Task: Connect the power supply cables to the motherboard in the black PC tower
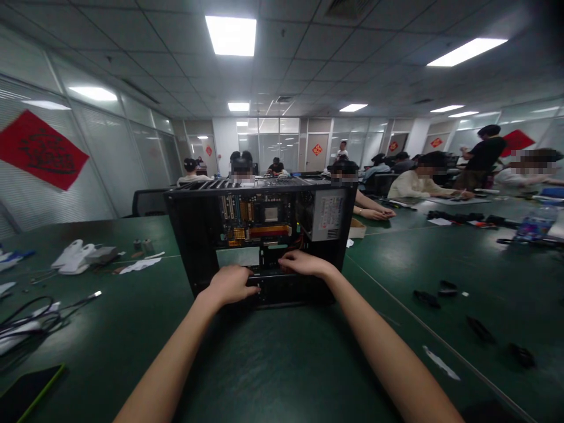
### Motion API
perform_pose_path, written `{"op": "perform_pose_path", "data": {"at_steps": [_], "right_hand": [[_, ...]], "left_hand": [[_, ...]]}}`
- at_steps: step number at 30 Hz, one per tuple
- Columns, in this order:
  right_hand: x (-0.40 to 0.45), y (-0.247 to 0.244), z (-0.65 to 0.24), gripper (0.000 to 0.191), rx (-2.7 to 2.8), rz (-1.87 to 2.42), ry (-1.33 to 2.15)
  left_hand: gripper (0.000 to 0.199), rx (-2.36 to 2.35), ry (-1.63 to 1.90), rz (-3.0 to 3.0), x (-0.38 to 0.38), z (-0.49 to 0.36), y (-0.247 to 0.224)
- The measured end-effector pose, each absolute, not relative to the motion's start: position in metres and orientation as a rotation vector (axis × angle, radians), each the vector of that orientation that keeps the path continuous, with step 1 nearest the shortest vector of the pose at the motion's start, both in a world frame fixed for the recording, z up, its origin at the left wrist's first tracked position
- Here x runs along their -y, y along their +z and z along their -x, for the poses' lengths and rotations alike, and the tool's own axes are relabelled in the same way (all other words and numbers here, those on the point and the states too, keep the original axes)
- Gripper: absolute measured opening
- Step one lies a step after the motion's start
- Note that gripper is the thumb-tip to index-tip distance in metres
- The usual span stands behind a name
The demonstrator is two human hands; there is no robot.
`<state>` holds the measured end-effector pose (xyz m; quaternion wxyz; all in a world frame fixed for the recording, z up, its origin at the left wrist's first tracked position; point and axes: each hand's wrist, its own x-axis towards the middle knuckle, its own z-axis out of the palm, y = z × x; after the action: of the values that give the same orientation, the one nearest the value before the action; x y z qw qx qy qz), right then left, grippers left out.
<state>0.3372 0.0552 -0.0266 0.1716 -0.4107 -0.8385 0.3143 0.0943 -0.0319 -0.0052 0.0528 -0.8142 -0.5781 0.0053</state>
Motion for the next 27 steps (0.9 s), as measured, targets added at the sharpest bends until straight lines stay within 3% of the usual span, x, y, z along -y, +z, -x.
{"op": "perform_pose_path", "data": {"at_steps": [9, 27], "right_hand": [[-0.043, -0.017, -0.336, 0.029, 1.89, 0.961, 1.153], [0.006, 0.041, -0.324, 0.034, 1.328, 0.436, 1.397]], "left_hand": [[0.047, 1.756, 0.066, 2.488, 0.031, -0.097, -0.003], [0.051, 1.773, 0.093, 2.489, 0.028, -0.097, -0.003]]}}
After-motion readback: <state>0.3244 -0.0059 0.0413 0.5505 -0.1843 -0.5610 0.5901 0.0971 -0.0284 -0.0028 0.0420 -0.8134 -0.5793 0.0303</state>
